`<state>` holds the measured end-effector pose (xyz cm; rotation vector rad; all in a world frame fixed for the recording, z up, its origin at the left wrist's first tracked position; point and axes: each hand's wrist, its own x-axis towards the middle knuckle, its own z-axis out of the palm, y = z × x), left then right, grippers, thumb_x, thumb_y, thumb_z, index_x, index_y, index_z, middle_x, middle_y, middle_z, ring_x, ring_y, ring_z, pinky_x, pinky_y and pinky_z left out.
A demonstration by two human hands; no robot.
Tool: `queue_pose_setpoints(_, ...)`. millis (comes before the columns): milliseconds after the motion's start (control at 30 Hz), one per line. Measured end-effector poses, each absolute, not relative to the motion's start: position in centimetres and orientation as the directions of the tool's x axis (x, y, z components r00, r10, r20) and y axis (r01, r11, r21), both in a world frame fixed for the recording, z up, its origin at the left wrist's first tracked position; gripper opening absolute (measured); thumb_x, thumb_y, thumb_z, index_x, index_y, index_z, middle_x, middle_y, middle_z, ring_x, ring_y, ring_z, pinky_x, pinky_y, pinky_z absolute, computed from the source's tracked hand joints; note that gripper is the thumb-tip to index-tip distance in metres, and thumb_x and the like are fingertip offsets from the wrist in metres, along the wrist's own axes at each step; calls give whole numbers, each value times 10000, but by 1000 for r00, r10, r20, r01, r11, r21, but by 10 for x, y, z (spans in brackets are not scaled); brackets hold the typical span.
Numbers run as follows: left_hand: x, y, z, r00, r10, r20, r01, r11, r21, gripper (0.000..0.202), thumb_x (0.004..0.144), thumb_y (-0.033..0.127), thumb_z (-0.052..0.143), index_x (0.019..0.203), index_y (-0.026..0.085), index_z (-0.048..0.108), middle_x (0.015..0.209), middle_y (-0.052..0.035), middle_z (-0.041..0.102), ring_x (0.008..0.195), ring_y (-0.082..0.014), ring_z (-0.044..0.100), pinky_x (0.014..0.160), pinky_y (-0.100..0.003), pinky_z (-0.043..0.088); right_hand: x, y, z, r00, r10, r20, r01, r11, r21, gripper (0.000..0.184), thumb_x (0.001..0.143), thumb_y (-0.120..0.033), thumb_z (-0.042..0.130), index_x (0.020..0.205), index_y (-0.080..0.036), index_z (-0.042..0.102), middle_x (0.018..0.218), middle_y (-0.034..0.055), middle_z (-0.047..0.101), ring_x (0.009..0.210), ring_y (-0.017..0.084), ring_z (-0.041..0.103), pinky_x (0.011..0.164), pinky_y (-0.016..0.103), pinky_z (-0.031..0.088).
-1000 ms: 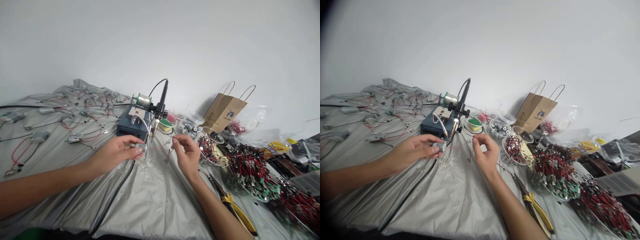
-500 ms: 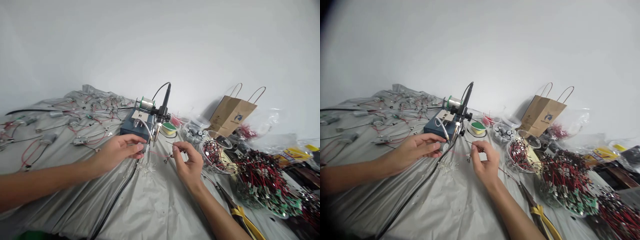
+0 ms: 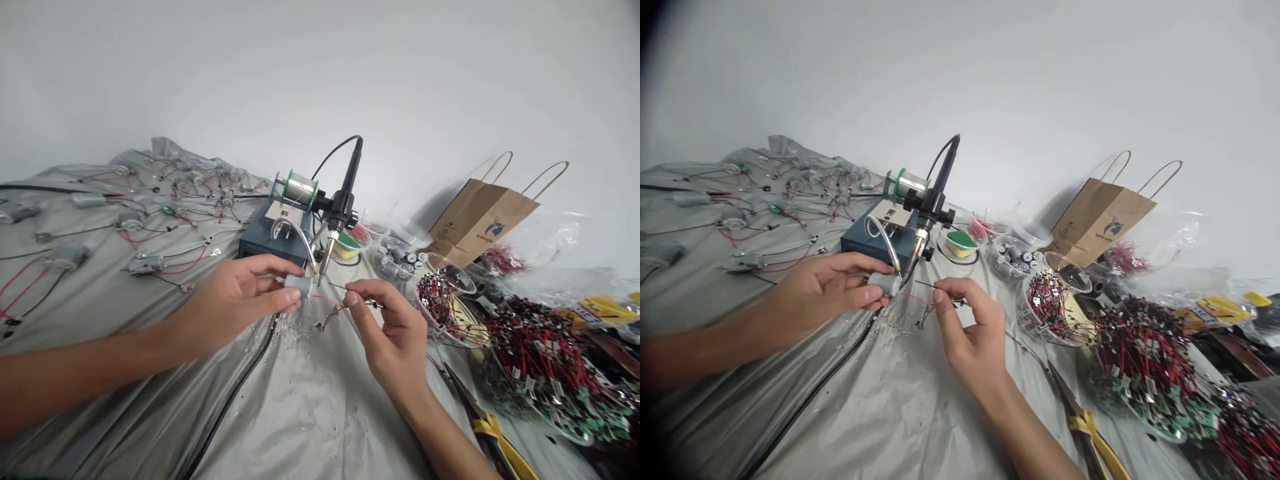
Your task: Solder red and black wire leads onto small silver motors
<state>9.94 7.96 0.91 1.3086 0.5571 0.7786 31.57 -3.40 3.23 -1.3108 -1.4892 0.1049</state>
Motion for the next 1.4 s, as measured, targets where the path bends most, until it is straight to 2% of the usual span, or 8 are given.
queue_pose_setpoints(267, 100, 81, 1, 640, 768, 41, -153, 75, 985, 396, 835, 476, 927, 1155, 283, 795, 896, 13, 849, 857, -171, 792, 837, -273, 600, 312, -35, 28, 185, 713, 676, 681, 403, -611, 207, 993, -127, 719, 1097, -299, 766, 965, -33, 795, 842, 122, 705, 778, 254, 556)
queue_pose_setpoints(500, 101, 80, 7, 619, 782, 69, -142, 25, 990, 407, 834, 485, 921, 1157, 266, 806, 835, 0, 847, 811, -175, 783, 777, -265, 582, 308, -34, 31, 177, 724, 667, 677, 402, -616, 126, 997, -163, 714, 1044, -273, 756, 908, -3, 765, 815, 154, 692, 705, 282, 545)
queue_pose_setpoints(667, 102, 79, 10, 608, 792, 62, -167, 52, 985, 398, 804, 443, 939, 1137, 265, 816, 824, -13, 846, 804, -196, 783, 744, -276, 595, 304, -32, 30, 216, 718, 662, 661, 391, -640, 99, 992, -171, 717, 1022, -257, 754, 878, 10, 753, 796, 168, 692, 704, 307, 563)
queue_pose_setpoints(800, 102, 78, 13, 608, 790, 78, -186, 46, 982, 358, 804, 385, 931, 1115, 248, 820, 824, -19, 841, 806, -192, 777, 717, -262, 585, 302, -31, 30, 215, 718, 662, 658, 394, -642, 105, 985, -168, 720, 1012, -264, 754, 864, 1, 749, 778, 163, 686, 695, 307, 561)
queue_pose_setpoints(933, 102, 79, 12, 607, 791, 79, -169, 32, 985, 370, 810, 406, 927, 1122, 242, 817, 833, -14, 836, 778, -185, 768, 698, -263, 579, 302, -31, 30, 220, 722, 656, 657, 388, -647, 107, 989, -172, 713, 1013, -268, 753, 855, -1, 747, 765, 161, 686, 684, 306, 559)
queue_pose_setpoints(1267, 99, 80, 12, 620, 781, 78, -153, 23, 988, 366, 825, 417, 926, 1139, 265, 814, 822, 1, 844, 780, -163, 768, 720, -240, 562, 297, -31, 30, 231, 730, 643, 649, 377, -661, 100, 984, -167, 714, 994, -261, 747, 849, -2, 754, 747, 157, 695, 672, 297, 567)
queue_pose_setpoints(1400, 100, 80, 11, 620, 780, 81, -159, 24, 987, 377, 826, 420, 925, 1151, 268, 810, 874, -4, 855, 797, -167, 779, 747, -254, 573, 297, -32, 30, 248, 730, 637, 655, 359, -665, 72, 989, -193, 712, 980, -257, 745, 858, 6, 761, 753, 165, 699, 670, 304, 568)
